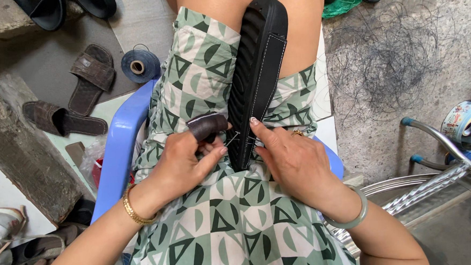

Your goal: The person stitches the sole of a black sandal with a needle and thread while holding it on their lap. They pull the thread through the sole multiple times to secure it.

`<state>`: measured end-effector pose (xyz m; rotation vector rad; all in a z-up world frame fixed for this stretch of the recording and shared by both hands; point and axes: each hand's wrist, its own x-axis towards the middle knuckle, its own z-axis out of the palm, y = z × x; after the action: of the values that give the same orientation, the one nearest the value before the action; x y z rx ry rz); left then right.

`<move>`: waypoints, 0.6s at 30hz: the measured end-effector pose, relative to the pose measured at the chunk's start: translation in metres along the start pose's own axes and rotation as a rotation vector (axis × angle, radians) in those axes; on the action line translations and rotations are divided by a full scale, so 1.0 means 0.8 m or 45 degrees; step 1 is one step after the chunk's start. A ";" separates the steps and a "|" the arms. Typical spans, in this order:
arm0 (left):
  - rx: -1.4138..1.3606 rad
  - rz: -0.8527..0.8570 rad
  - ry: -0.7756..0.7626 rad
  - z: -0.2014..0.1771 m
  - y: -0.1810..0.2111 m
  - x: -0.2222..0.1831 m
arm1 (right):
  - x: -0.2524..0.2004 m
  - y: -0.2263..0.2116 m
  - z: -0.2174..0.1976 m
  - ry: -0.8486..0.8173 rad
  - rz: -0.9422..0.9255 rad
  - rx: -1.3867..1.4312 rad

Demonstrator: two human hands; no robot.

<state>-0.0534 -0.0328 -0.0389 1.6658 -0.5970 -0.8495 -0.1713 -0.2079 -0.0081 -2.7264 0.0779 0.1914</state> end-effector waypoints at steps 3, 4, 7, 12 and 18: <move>0.057 0.006 0.062 0.008 -0.009 -0.004 | -0.005 0.006 0.005 0.112 -0.059 -0.098; 0.230 0.065 0.105 0.020 -0.024 -0.008 | -0.007 0.009 0.003 0.098 -0.061 -0.104; 0.600 0.229 0.190 0.041 -0.022 -0.006 | -0.006 0.011 -0.021 0.009 -0.042 -0.109; 0.859 0.361 0.322 0.047 -0.041 -0.022 | -0.026 0.034 -0.089 -0.150 0.078 0.010; 0.728 0.615 0.160 0.039 -0.032 -0.019 | -0.032 0.025 -0.077 -0.507 -0.074 0.430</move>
<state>-0.0885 -0.0334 -0.0637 1.9374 -1.1717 -0.2241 -0.1904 -0.2496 0.0435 -2.3046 -0.0755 0.6373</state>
